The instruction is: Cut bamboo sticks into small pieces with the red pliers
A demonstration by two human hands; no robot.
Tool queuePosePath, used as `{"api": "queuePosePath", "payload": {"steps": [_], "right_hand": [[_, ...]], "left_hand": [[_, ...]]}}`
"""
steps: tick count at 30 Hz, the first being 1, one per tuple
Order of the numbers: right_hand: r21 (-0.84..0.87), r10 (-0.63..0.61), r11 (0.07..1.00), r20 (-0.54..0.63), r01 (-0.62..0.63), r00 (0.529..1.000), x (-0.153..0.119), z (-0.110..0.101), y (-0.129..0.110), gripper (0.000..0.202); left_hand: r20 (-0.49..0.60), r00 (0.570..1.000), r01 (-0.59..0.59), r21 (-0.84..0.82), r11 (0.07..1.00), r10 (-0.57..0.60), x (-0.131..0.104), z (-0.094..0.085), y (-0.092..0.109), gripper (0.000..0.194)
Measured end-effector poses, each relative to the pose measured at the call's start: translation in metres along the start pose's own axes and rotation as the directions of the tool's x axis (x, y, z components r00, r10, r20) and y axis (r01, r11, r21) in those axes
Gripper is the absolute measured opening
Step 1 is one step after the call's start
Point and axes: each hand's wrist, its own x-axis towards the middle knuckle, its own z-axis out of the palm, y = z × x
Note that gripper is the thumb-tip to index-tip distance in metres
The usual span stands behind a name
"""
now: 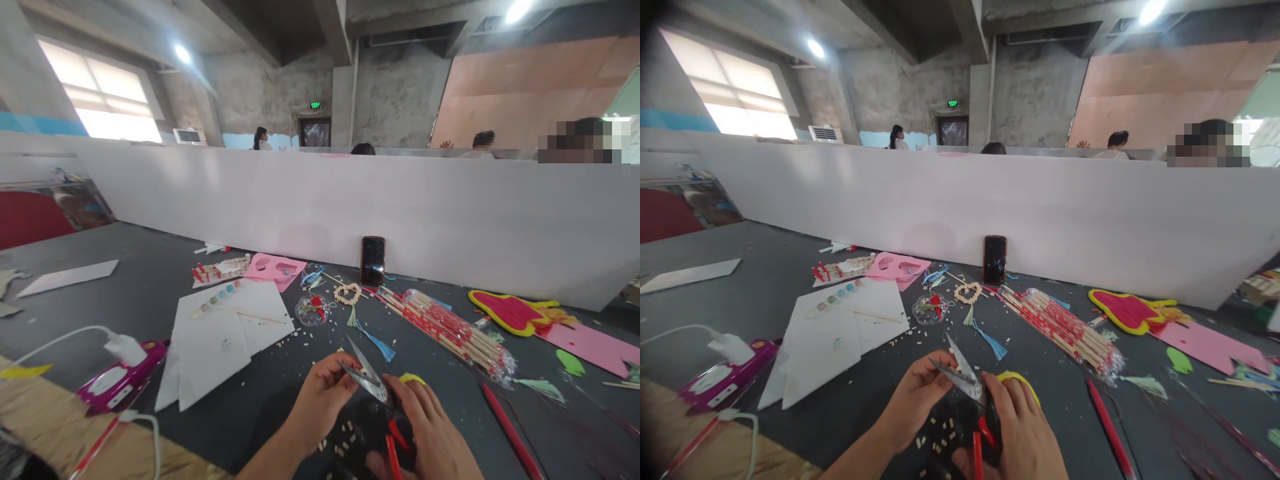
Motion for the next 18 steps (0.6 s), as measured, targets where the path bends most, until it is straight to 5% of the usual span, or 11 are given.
{"api": "queuePosePath", "payload": {"steps": [8, 18], "right_hand": [[-0.072, -0.033, 0.997, -0.025, 0.031, 0.999, 0.001, 0.0007, -0.003, 0.071], [-0.261, -0.216, 0.954, -0.255, 0.148, 0.943, -0.0014, 0.0074, -0.0032, 0.051]], "left_hand": [[-0.015, 1.0, -0.002, 0.028, 1.0, 0.003, -0.0001, 0.0009, -0.0016, 0.027], [-0.015, 1.0, -0.005, 0.159, 0.987, 0.008, -0.003, 0.0002, -0.002, 0.02]]}}
